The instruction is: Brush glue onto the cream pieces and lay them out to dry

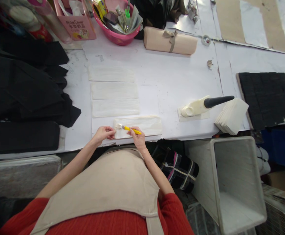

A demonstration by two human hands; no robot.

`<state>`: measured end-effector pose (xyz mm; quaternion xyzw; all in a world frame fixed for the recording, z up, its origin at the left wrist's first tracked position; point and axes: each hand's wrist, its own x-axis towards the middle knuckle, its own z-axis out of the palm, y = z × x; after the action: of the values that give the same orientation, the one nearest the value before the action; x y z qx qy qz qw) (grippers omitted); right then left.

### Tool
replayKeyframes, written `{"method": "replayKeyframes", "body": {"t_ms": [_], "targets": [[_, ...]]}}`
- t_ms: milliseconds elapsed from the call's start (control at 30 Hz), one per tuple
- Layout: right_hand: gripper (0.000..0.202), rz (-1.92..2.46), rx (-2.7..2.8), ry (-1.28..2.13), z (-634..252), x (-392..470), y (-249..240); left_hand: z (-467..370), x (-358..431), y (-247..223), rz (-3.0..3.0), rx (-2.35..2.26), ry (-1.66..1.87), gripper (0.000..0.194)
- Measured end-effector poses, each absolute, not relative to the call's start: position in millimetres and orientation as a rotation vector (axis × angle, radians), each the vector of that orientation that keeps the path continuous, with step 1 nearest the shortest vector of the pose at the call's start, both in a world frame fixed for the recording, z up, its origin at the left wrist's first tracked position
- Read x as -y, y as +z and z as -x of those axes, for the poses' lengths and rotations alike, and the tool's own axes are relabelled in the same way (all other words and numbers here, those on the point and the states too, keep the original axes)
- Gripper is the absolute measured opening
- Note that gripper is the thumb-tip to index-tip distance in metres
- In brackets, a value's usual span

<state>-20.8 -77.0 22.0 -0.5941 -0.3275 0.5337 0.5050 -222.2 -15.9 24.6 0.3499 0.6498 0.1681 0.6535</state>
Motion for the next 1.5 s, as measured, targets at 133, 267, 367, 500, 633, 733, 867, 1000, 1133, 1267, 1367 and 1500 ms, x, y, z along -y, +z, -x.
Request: {"method": "replayKeyframes", "body": {"t_ms": [133,267,367,500,633,733,867,1000,1133,1267,1367,1500], "targets": [[0.033,1.446,0.745,1.261,21.7,79.1,29.2,223.7,17.4,23.8,-0.799,-1.463,0.391,0.027],[0.032,1.424,0.784,1.271,27.4,75.3,32.7,226.1,16.8,25.6,-0.799,-1.441,0.364,0.030],[0.034,1.460,0.794,1.317,29.3,73.9,29.7,226.3,16.1,26.6,-0.796,-1.441,0.359,0.031],[0.034,1.486,0.829,1.379,26.4,80.1,29.3,225.6,16.5,25.7,-0.783,-1.456,0.369,0.031],[0.029,1.486,0.856,1.427,19.4,91.8,37.5,224.7,17.9,24.4,-0.782,-1.470,0.386,0.028],[0.030,1.517,0.850,1.420,9.5,97.1,39.6,223.6,18.7,25.1,-0.781,-1.475,0.400,0.025],[0.038,1.627,0.785,1.125,-23.1,96.6,32.0,221.9,18.8,27.9,-0.782,-1.490,0.398,0.025],[0.045,1.778,0.626,0.700,-69.1,99.4,29.5,221.3,18.6,29.3,-0.782,-1.506,0.399,0.026],[0.038,1.817,0.651,0.565,-68.1,106.9,42.3,221.5,18.3,28.8,-0.792,-1.500,0.396,0.028],[0.031,1.629,0.869,1.012,-15.7,103.5,47.2,219.5,17.3,29.1,-0.811,-1.532,0.366,0.030],[0.031,1.558,0.874,1.131,-2.8,95.0,36.3,217.3,17.0,30.1,-0.805,-1.557,0.347,0.030],[0.037,1.725,0.705,0.782,-52.7,91.6,24.7,216.0,18.0,30.8,-0.820,-1.559,0.359,0.031]]}}
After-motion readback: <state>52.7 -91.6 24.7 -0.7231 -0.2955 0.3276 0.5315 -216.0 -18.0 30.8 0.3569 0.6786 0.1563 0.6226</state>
